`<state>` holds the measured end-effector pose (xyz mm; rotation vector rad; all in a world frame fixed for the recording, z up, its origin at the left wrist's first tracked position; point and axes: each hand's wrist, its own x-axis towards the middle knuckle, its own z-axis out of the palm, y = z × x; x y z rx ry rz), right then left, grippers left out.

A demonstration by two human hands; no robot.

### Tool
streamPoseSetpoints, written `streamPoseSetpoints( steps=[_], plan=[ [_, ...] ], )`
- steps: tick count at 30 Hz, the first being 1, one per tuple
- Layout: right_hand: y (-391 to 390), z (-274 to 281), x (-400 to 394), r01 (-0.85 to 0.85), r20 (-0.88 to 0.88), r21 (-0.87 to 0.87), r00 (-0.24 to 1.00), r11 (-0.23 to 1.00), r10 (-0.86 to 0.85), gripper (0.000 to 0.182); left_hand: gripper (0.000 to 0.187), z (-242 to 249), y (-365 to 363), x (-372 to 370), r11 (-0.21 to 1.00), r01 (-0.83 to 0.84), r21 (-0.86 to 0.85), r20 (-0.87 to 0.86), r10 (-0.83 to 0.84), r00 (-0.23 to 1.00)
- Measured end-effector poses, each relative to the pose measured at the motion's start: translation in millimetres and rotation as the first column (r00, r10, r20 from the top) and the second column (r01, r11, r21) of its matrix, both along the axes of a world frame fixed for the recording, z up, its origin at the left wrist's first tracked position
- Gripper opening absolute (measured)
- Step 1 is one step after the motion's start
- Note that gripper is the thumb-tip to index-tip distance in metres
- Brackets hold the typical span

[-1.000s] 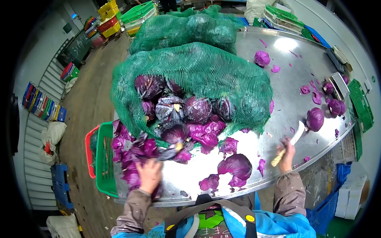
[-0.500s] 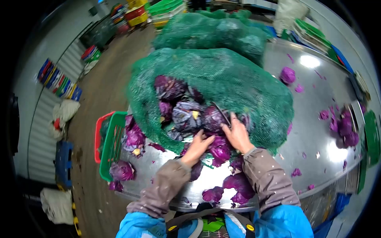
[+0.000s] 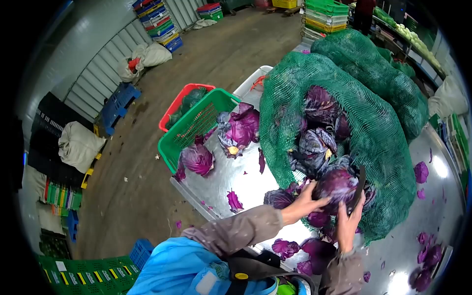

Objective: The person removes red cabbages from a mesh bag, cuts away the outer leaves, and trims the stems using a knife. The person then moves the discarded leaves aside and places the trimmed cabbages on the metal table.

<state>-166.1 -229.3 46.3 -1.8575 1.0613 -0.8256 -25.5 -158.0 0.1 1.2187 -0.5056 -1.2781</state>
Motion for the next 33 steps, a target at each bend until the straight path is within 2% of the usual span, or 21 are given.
streamPoseSetpoints(
  steps=[1,2,3,5,7,8,9,11,12,13,14,15,17,18,19,21,23,25,29,31,33],
  plan=[
    [17,9,-3,0.007,0.026,0.0,1.0,1.0,-0.007,0.064,0.08,-1,13,0,0.999,-0.001,-0.034,0.123,0.005,0.992],
    [31,20,-5,-0.034,0.023,-0.013,0.999,0.999,0.034,0.067,0.083,-2,29,2,0.991,0.041,-0.128,0.027,-0.038,0.999],
    [45,28,-5,-0.074,0.018,-0.025,0.997,0.997,0.074,0.07,0.088,16,47,2,0.989,-0.025,-0.147,0.067,0.035,0.997],
    [68,29,-7,-0.111,0.022,0.042,0.994,0.993,0.11,0.077,0.09,22,82,14,0.998,0.046,-0.038,0.055,-0.044,0.997],
    [89,8,-3,-0.147,0.031,0.153,0.989,0.977,0.144,0.079,0.095,11,112,26,0.993,0.013,-0.119,0.228,0.014,0.974],
    [97,-3,2,-0.214,0.023,0.163,0.977,0.963,0.213,0.078,0.097,5,122,32,0.996,0.033,-0.087,0.328,-0.003,0.945],
    [102,-12,7,-0.275,0.011,0.18,0.961,0.945,0.277,0.077,0.1,3,129,36,0.997,0.057,-0.055,0.419,-0.029,0.907],
    [108,-22,14,-0.363,-0.051,0.128,0.927,0.923,0.372,0.072,0.101,3,141,46,0.992,0.044,0.121,0.74,-0.119,0.662],
    [107,-20,14,-0.338,-0.027,0.235,0.935,0.911,0.354,0.07,0.1,9,144,45,0.998,-0.008,0.067,0.806,-0.049,0.59],
    [105,-18,12,-0.318,0.004,0.338,0.942,0.886,0.337,0.067,0.101,13,142,44,0.999,-0.001,0.049,0.797,-0.038,0.602],
    [103,-16,10,-0.313,-0.097,0.159,0.939,0.936,0.331,0.065,0.101,8,141,44,0.999,0.028,0.035,0.81,-0.044,0.585],
    [101,-2,10,-0.314,-0.138,0.074,0.937,0.946,0.322,0.056,0.1,5,137,44,0.999,0.052,0.016,0.825,-0.043,0.564],
    [96,-6,0,-0.397,-0.239,-0.078,0.898,0.915,0.369,0.046,0.1,8,132,43,0.998,0.065,0.025,0.822,-0.058,0.567],
    [98,0,-2,-0.417,-0.266,-0.047,0.881,0.907,0.391,0.04,0.099,8,128,40,0.998,0.047,0.037,0.817,-0.058,0.573],
    [101,0,-5,-0.431,-0.299,-0.136,0.876,0.892,0.378,0.036,0.096,7,125,40,0.999,0.04,0.0,0.838,-0.022,0.545],
    [104,3,-11,-0.445,-0.445,-0.079,0.817,0.892,0.368,0.032,0.095,8,121,40,0.999,0.048,0.023,0.854,-0.044,0.519],
    [102,-5,-14,-0.424,-0.488,-0.129,0.814,0.896,0.315,0.025,0.093,7,116,39,0.998,0.047,0.037,0.836,-0.057,0.546],
    [100,-16,-16,-0.441,-0.612,-0.071,0.728,0.895,0.309,0.023,0.091,4,112,39,0.998,0.07,-0.002,0.854,-0.035,0.519],
    [88,-55,-12,-0.403,-0.56,-0.143,0.786,0.904,0.262,0.021,0.089,2,104,37,0.998,0.063,-0.001,0.857,-0.031,0.514],
    [83,-60,-4,-0.394,-0.575,-0.077,0.768,0.916,0.282,0.018,0.088,1,103,35,0.998,0.055,0.0,0.848,-0.03,0.53],
    [79,-78,6,-0.407,-0.734,-0.022,0.627,0.913,0.262,0.018,0.088,2,110,31,0.996,0.091,-0.025,0.918,-0.013,0.397]
  ],
)
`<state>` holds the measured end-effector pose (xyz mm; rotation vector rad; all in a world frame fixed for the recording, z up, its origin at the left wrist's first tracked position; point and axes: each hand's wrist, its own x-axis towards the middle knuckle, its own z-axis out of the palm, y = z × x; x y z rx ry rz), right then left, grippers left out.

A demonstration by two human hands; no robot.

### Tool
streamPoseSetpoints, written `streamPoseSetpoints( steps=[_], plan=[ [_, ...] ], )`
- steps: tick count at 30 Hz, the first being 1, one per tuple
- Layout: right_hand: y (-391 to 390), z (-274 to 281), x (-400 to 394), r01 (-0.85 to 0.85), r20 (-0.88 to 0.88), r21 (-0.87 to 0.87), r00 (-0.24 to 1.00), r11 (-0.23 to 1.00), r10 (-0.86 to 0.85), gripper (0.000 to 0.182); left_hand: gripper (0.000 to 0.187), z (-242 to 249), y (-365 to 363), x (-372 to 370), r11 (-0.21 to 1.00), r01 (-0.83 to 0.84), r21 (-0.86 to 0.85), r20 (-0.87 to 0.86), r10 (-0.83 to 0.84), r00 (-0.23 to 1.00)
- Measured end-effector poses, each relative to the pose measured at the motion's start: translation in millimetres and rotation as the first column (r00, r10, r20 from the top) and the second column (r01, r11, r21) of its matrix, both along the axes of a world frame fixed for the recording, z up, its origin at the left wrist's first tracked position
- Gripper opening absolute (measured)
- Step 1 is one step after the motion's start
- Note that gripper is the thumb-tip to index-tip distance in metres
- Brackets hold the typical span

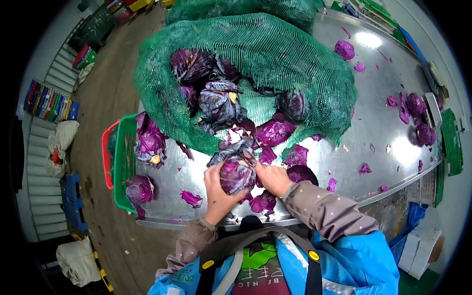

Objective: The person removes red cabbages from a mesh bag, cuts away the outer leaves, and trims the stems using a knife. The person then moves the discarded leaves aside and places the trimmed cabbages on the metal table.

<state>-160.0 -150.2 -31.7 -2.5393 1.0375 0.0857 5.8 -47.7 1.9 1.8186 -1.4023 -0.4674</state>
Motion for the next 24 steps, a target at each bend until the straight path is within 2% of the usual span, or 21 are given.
streamPoseSetpoints(
  steps=[1,4,5,6,8,9,10,12,13,14,16,17,18,20,23,24],
  plan=[
    [-3,3,-1,-0.032,0.005,0.043,0.999,0.999,0.032,0.02,0.09,-5,4,4,1.0,0.012,-0.002,-0.05,-0.012,0.999],
    [-9,11,-5,-0.063,0.192,0.213,0.981,0.975,0.021,0.026,0.094,-16,26,31,0.998,0.057,0.01,-0.327,-0.051,0.943],
    [-7,17,-5,-0.065,0.255,0.329,0.967,0.942,-0.022,0.029,0.097,-24,39,39,0.996,0.081,0.039,-0.344,-0.063,0.937],
    [-3,32,-2,-0.076,0.256,0.334,0.967,0.94,-0.013,0.029,0.101,-16,52,46,0.986,0.094,0.14,-0.259,-0.055,0.964],
    [9,59,4,0.01,0.251,0.454,0.958,0.891,-0.138,0.032,0.105,-11,71,49,0.987,0.063,0.149,-0.189,-0.034,0.981],
    [17,60,4,-0.047,0.309,0.436,0.946,0.899,-0.1,0.035,0.105,-10,74,43,0.988,0.032,0.149,-0.345,0.022,0.939],
    [26,57,9,-0.105,0.344,0.396,0.938,0.912,-0.041,0.034,0.101,-7,70,33,0.994,-0.024,0.106,-0.388,0.064,0.919],
    [35,66,18,-0.102,0.256,0.377,0.967,0.92,0.002,0.032,0.095,7,58,20,0.981,-0.114,0.16,-0.313,0.16,0.936],
    [34,76,22,-0.021,0.229,0.377,0.971,0.926,-0.071,0.031,0.091,6,55,18,0.982,-0.138,0.129,-0.322,0.173,0.931],
    [32,64,18,0.014,0.408,0.335,0.899,0.942,-0.158,0.032,0.093,-3,55,19,0.984,-0.144,0.101,-0.333,0.17,0.928],
    [23,73,17,0.133,0.565,0.246,0.785,0.96,-0.253,0.036,0.096,1,51,20,0.99,-0.119,0.078,-0.405,0.14,0.904],
    [19,74,15,0.084,0.653,0.071,0.749,0.994,-0.11,0.043,0.098,0,46,23,0.996,-0.078,0.035,-0.378,0.086,0.922],
    [19,79,17,0.084,0.652,0.073,0.75,0.994,-0.112,0.043,0.099,-2,40,26,0.999,-0.032,-0.005,-0.347,0.028,0.937],
    [22,92,23,-0.114,0.549,-0.029,0.828,0.993,0.111,0.045,0.095,-3,30,32,0.997,0.063,-0.035,-0.233,-0.069,0.97],
    [18,77,32,-0.186,0.367,-0.084,0.908,0.979,0.204,0.048,0.094,3,23,33,0.998,0.063,-0.012,-0.218,-0.064,0.974],
    [15,72,35,-0.212,0.331,-0.115,0.913,0.971,0.238,0.048,0.092,4,20,28,0.999,0.006,0.034,-0.261,0.003,0.965]
  ],
)
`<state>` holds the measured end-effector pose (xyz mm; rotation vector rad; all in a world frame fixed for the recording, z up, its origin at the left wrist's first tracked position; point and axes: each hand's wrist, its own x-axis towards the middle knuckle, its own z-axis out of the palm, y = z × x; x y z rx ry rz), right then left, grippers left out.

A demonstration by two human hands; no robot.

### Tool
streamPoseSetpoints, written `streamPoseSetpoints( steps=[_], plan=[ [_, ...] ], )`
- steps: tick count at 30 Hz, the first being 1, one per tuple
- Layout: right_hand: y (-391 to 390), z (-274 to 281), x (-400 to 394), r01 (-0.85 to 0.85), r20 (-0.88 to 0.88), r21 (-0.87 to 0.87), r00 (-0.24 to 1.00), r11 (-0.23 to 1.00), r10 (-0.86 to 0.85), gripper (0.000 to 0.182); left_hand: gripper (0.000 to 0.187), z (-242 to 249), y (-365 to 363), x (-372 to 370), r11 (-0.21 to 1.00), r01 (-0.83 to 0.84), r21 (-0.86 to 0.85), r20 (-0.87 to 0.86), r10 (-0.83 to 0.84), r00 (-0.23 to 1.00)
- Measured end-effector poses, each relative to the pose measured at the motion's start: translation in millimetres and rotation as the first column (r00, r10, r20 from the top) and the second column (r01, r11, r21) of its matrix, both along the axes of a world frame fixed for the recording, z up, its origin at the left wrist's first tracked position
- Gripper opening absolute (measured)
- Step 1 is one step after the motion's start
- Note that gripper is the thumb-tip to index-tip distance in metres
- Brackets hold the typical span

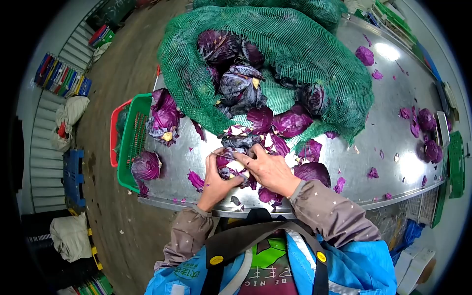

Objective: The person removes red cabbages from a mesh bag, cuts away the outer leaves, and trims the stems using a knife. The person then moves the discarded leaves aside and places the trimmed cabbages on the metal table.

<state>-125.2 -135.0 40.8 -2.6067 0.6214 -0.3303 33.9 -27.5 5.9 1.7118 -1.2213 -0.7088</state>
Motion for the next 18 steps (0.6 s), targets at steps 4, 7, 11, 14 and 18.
streamPoseSetpoints(
  steps=[4,7,11,14,18],
  plan=[
    [-28,-5,13,-0.005,-0.016,-0.23,1.0,0.973,0.001,0.049,0.087,-6,-7,-11,0.995,-0.091,-0.045,0.038,0.093,0.995],
    [-40,-18,29,0.017,-0.084,-0.054,0.996,0.998,-0.021,0.035,0.084,-6,-9,-3,0.999,-0.041,-0.025,-0.004,0.041,0.999],
    [-51,-39,47,0.161,-0.051,0.211,0.987,0.964,-0.154,0.03,0.087,-10,-1,28,0.99,0.142,-0.004,-0.022,-0.142,0.99],
    [-49,-43,40,0.201,-0.028,0.263,0.979,0.944,-0.201,0.034,0.09,-35,22,45,0.998,0.054,0.045,-0.4,-0.031,0.916],
    [-11,-36,18,0.127,0.126,0.562,0.964,0.817,-0.236,0.031,0.081,-20,41,26,0.947,-0.275,0.164,-0.617,0.316,0.721]
  ],
)
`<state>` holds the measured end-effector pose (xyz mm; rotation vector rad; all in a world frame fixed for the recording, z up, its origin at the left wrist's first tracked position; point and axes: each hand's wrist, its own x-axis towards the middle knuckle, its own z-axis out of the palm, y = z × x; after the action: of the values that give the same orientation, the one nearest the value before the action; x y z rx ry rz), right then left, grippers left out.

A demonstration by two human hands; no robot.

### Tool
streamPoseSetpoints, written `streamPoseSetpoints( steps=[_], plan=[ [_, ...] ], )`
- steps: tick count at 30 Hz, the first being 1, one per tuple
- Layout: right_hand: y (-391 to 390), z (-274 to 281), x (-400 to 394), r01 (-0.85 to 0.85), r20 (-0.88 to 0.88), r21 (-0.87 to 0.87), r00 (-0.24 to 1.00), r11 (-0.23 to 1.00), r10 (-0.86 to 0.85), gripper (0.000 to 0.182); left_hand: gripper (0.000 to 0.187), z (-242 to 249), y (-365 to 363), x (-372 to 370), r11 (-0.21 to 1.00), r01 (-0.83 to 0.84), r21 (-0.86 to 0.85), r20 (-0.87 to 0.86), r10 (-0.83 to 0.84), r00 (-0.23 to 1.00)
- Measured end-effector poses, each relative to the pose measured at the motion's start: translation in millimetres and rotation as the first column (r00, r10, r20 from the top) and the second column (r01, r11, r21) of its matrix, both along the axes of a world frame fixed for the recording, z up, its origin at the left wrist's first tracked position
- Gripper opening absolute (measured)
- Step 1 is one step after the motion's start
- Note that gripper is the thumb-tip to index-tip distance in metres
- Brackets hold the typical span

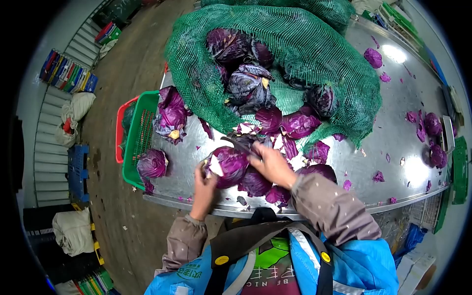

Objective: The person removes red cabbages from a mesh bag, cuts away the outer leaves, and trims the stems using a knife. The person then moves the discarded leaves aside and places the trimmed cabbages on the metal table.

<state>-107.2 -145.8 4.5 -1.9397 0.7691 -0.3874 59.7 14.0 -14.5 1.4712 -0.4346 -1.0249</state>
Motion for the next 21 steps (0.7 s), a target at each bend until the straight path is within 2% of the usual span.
streamPoseSetpoints(
  steps=[1,2,3,4,5,6,8,9,10,12,14,16,18,20,21],
  plan=[
    [15,-3,-5,0.006,-0.002,0.059,1.0,0.998,-0.006,0.032,0.085,-2,2,-9,1.0,0.026,0.011,0.252,-0.028,0.967],
    [27,-5,-10,0.014,-0.004,0.117,1.0,0.993,-0.014,0.034,0.09,-2,4,-15,0.998,0.05,0.029,0.487,-0.058,0.871],
    [26,-16,-21,0.048,-0.028,0.019,0.998,0.999,-0.047,0.035,0.096,3,0,-14,0.997,0.062,0.051,0.509,-0.079,0.857],
    [22,-9,-26,0.08,-0.049,-0.078,0.995,0.994,-0.084,0.036,0.094,4,-6,-17,0.998,0.049,0.036,0.519,-0.06,0.853],
    [12,5,-34,0.023,-0.34,-0.161,0.937,0.987,-0.077,0.039,0.094,8,-9,-20,0.995,0.076,0.065,0.595,-0.1,0.797],
    [7,2,-35,0.027,-0.422,-0.256,0.896,0.966,-0.137,0.039,0.094,18,-16,-24,0.99,0.099,0.096,0.666,-0.138,0.733],
    [0,-3,-38,0.075,-0.352,-0.344,0.914,0.936,-0.203,0.045,0.093,20,-22,-26,0.99,0.107,0.087,0.649,-0.138,0.748],
    [2,27,-33,0.118,-0.487,-0.235,0.845,0.965,-0.222,0.052,0.093,20,-25,-27,0.99,0.103,0.094,0.664,-0.139,0.735],
    [4,40,-36,0.112,-0.414,-0.156,0.894,0.981,-0.168,0.058,0.093,19,-26,-28,0.989,0.099,0.106,0.676,-0.145,0.723],
    [10,63,-39,0.067,-0.383,-0.031,0.921,0.997,-0.073,0.051,0.094,20,-28,-27,0.989,0.112,0.098,0.657,-0.149,0.739],
    [21,57,-42,0.032,-0.163,-0.215,0.984,0.976,-0.069,0.044,0.096,23,-34,-25,0.989,0.132,0.072,0.631,-0.147,0.761],
    [30,55,-48,-0.026,-0.224,-0.276,0.974,0.961,-0.038,0.042,0.096,25,-35,-24,0.987,0.131,0.095,0.619,-0.161,0.768],
    [39,53,-53,0.06,-0.183,-0.219,0.978,0.974,-0.102,0.041,0.095,24,-34,-25,0.981,0.179,0.076,0.693,-0.181,0.698],
    [51,52,-52,0.262,0.079,-0.266,0.965,0.928,-0.25,0.04,0.094,23,-37,-27,0.983,0.161,0.083,0.706,-0.172,0.687],
    [51,57,-50,0.253,0.094,-0.282,0.967,0.926,-0.235,0.042,0.094,23,-40,-28,0.985,0.15,0.086,0.722,-0.165,0.672]
  ],
)
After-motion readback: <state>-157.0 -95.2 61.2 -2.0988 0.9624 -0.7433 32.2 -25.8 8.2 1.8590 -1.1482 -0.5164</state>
